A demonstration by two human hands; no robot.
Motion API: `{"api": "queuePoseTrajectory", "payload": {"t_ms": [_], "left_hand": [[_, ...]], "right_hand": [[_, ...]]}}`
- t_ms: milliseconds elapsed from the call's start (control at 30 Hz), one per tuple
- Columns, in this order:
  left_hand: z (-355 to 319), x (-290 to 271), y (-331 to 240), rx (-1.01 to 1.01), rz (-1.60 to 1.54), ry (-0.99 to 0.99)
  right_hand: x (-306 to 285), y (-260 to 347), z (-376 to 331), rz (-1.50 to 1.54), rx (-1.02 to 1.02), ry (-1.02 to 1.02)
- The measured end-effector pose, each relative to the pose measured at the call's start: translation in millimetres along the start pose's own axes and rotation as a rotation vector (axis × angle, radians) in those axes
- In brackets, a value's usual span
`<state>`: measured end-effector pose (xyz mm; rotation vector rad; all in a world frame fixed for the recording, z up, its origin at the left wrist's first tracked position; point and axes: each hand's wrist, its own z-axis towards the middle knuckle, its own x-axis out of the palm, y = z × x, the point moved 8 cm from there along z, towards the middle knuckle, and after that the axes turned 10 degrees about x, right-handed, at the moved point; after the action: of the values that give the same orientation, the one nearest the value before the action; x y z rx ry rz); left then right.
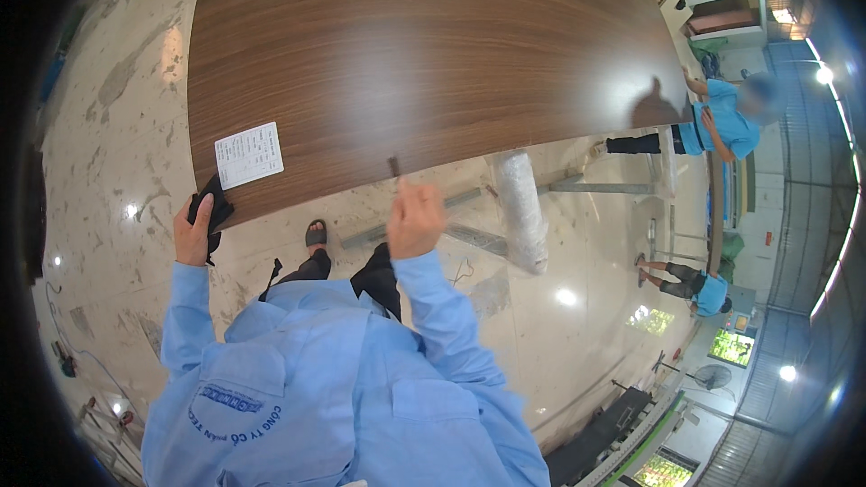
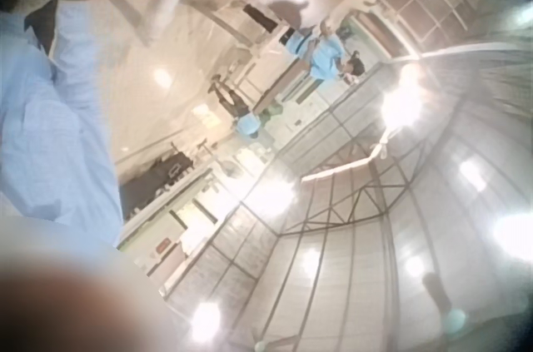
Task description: The person wipes the surface of a large wooden table with a black cloth while holding a small metal tool in the other hand. The person moves around the table, repeatedly wiping different sections of the tabletop.
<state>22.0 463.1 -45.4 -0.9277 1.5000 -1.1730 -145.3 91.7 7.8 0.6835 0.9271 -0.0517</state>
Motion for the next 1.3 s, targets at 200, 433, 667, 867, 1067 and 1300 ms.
{"api": "queuePoseTrajectory", "payload": {"t_ms": [200,433,667,867,1067,1300], "left_hand": [[-1.7,-1.4,-6.7,0.042,0.052,-0.024],[-3.6,-1.6,-4.6,0.035,0.042,-0.074],[-5.4,-0.6,-10.6,0.051,0.018,-0.07],[-6.9,-0.5,0.0,0.035,0.011,-0.086],[-2.9,-4.0,10.9,0.075,0.11,-0.057],[0.6,-1.7,26.6,0.08,0.042,-0.106]], "right_hand": [[-32.6,-18.6,41.8,-0.203,0.078,-0.105],[13.2,38.4,-22.2,-0.017,0.018,-0.06],[-21.4,45.9,24.0,-0.116,0.013,-0.066],[11.0,89.2,-24.9,0.003,-0.103,0.029],[-2.7,37.1,-15.3,0.069,-0.054,-0.075],[-95.0,-179.4,105.3,-0.272,0.191,-0.426]]}}
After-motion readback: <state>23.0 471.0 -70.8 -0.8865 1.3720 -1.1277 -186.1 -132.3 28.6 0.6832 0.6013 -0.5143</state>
